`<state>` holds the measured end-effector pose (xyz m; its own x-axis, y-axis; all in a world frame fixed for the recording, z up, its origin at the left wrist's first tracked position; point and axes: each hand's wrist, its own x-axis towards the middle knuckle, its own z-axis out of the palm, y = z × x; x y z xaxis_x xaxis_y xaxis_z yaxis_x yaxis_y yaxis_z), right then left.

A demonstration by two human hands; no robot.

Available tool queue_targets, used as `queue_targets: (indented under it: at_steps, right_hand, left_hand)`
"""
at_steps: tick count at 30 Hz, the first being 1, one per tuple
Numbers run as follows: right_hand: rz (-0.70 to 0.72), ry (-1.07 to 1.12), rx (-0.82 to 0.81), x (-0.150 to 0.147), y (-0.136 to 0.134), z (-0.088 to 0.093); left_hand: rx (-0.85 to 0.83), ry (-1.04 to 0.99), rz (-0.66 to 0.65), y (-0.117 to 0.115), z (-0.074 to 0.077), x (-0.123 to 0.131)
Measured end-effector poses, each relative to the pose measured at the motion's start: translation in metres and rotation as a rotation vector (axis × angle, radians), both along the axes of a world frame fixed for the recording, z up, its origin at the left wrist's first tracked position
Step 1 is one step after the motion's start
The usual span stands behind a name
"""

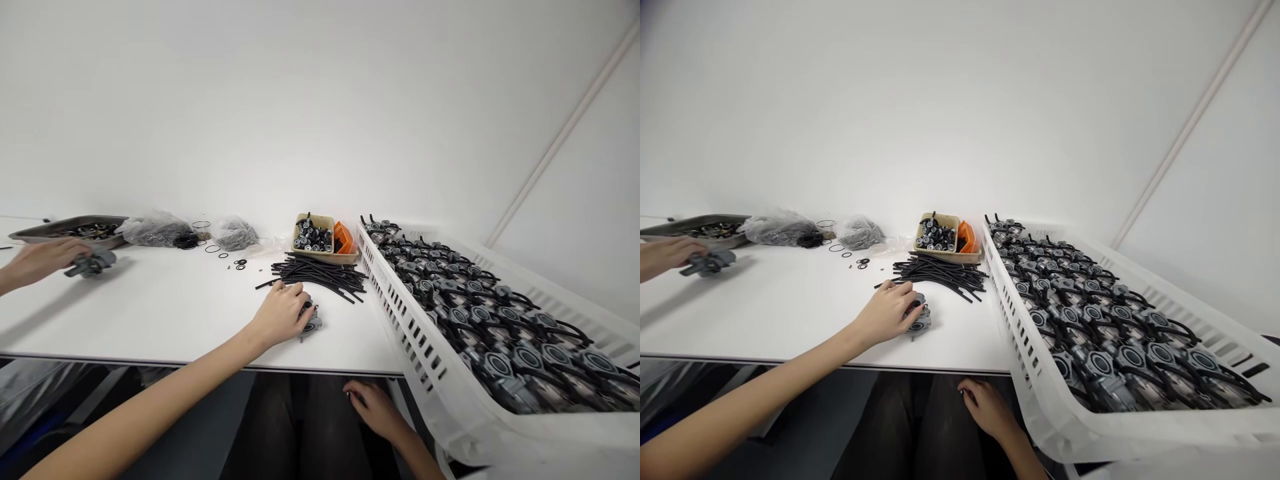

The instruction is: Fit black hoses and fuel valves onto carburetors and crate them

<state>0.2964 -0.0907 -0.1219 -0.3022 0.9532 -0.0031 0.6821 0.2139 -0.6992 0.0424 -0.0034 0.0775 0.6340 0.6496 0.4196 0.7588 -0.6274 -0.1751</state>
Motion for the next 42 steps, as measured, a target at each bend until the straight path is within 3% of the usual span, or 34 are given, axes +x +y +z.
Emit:
queue_targets:
  at_steps: [5,11,17,22,25,29,33,37,42]
  right_hand:
    - [0.001,-0.010,-0.012,0.000,0.000,0.004]
    - [0.014,-0.021,-0.003,-0.001,-0.001,0.001]
    - [0.010,-0.021,0.009,-0.001,0.000,-0.001]
    - [0.030,0.042,0.108,-0.008,-0.003,0.008]
    - [0.041,0.046,0.358,-0.020,-0.011,0.018]
    - [0.089,0.125,0.921,-0.042,-0.025,0.041]
    - [0.006,0.290,1.217,-0.054,-0.025,0.084]
    - [-0.225,0.376,1.215,-0.057,0.003,0.131]
    - [-0.415,0.470,0.991,-0.070,0.067,0.173]
  left_hand:
    - [-0.024,0.031,-0.073,0.002,0.001,0.000]
    - [-0.062,-0.014,-0.030,0.002,0.000,-0.003]
    - [-0.182,-0.485,0.050,0.002,0.001,-0.030]
    - [-0.286,-0.902,0.197,0.004,-0.024,-0.062]
    - [-0.351,-0.976,0.224,0.011,-0.044,-0.077]
    - [-0.392,-0.979,0.218,0.024,-0.056,-0.089]
    - [-0.383,-1.013,0.183,0.036,-0.050,-0.084]
    - [-0.353,-1.107,0.106,0.050,-0.040,-0.063]
    - [-0.300,-1.127,0.054,0.074,-0.035,-0.036]
